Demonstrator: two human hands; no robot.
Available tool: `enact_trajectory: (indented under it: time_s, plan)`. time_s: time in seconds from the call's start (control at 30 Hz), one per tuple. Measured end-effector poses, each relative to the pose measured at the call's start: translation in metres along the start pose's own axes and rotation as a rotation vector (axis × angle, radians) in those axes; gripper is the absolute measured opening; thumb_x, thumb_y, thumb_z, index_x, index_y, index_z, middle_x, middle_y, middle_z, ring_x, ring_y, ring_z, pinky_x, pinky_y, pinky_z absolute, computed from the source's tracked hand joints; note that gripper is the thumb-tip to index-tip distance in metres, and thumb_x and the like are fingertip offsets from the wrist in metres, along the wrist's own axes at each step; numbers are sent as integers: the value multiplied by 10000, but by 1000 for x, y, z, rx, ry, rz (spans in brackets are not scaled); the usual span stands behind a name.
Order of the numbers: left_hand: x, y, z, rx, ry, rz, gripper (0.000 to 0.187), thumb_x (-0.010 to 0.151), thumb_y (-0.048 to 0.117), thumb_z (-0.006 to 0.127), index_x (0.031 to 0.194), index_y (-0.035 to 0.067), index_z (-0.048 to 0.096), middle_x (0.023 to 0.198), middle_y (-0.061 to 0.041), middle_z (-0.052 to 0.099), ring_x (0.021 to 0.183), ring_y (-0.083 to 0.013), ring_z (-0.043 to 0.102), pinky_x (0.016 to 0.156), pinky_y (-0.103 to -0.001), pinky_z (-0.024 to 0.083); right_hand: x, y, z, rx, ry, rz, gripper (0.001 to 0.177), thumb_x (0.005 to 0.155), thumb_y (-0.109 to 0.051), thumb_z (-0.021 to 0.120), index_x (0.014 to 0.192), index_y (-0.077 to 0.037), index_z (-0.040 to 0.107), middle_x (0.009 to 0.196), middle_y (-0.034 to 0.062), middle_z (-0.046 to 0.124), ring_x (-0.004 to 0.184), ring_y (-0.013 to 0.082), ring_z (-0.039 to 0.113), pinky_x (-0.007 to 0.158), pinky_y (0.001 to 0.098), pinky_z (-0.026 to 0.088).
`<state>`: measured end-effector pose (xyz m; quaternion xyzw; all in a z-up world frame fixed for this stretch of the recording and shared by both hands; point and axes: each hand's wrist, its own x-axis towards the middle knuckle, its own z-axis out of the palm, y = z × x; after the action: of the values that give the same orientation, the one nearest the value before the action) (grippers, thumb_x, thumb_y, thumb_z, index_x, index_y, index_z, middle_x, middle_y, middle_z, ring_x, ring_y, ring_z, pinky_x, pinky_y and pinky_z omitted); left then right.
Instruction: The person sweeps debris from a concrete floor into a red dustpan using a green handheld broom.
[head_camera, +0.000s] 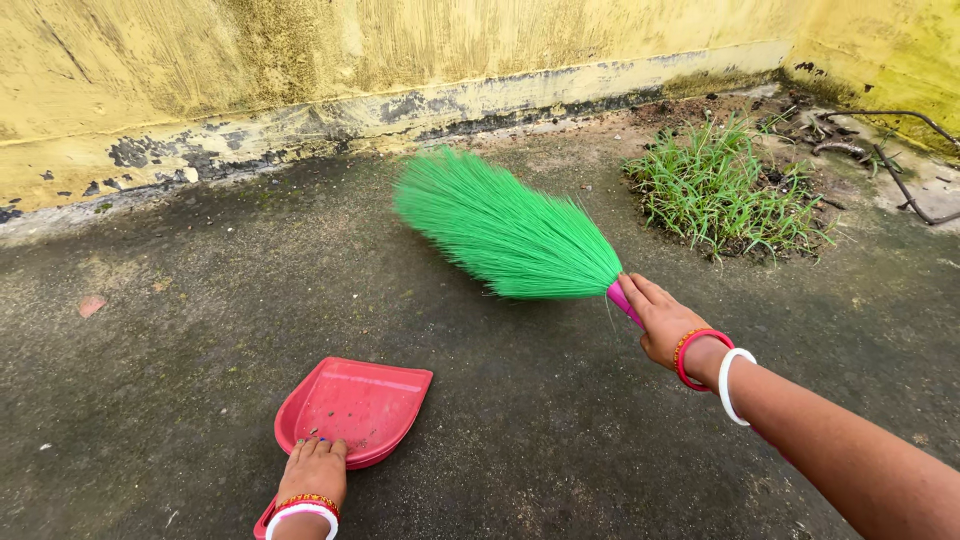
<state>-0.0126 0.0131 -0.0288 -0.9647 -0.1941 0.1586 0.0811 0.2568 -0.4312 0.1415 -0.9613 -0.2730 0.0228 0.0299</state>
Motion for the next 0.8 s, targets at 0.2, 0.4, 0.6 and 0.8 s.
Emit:
enact_trajectory:
  time_s: [0.2, 0.4, 0.6, 0.8]
  plan:
    - [-9, 0, -15, -8, -31, 2, 379, 1037, 169, 400, 1389, 150, 538, 1448, -61, 564, 1461, -227, 425, 1264, -388, 269, -8, -8, 20, -124, -201, -56, 949, 847, 41, 590, 1623, -172, 88, 1695, 82, 141, 1554, 272, 215, 1259, 377, 273]
    - [-14, 1, -23, 1, -15, -23, 346, 1036, 187, 426, 1349, 152, 569, 1414, -70, 590, 1439, -236, 451, 1259, -398, 281, -21, -31, 18, -88, -239, -115, 934, 850, 51, 561, 1619, -180, 85, 1702, 67, 126, 1551, 270, 214, 1265, 373, 259]
    - [-14, 0, -21, -9, 2, -18, 330, 1027, 175, 436, 1323, 147, 579, 1390, -72, 603, 1420, -236, 466, 1253, -405, 289, -21, -40, 9, -87, -173, -188, 907, 855, 28, 574, 1610, -165, 110, 1688, 98, 153, 1537, 292, 244, 1246, 389, 283]
    - [-9, 9, -20, 59, 0, 41, 330, 1041, 180, 416, 1326, 133, 575, 1394, -81, 598, 1428, -241, 458, 1256, -402, 281, -21, -13, -6, -47, -64, -71, 974, 793, 5, 643, 1606, -164, 132, 1662, 120, 200, 1506, 301, 302, 1230, 377, 328]
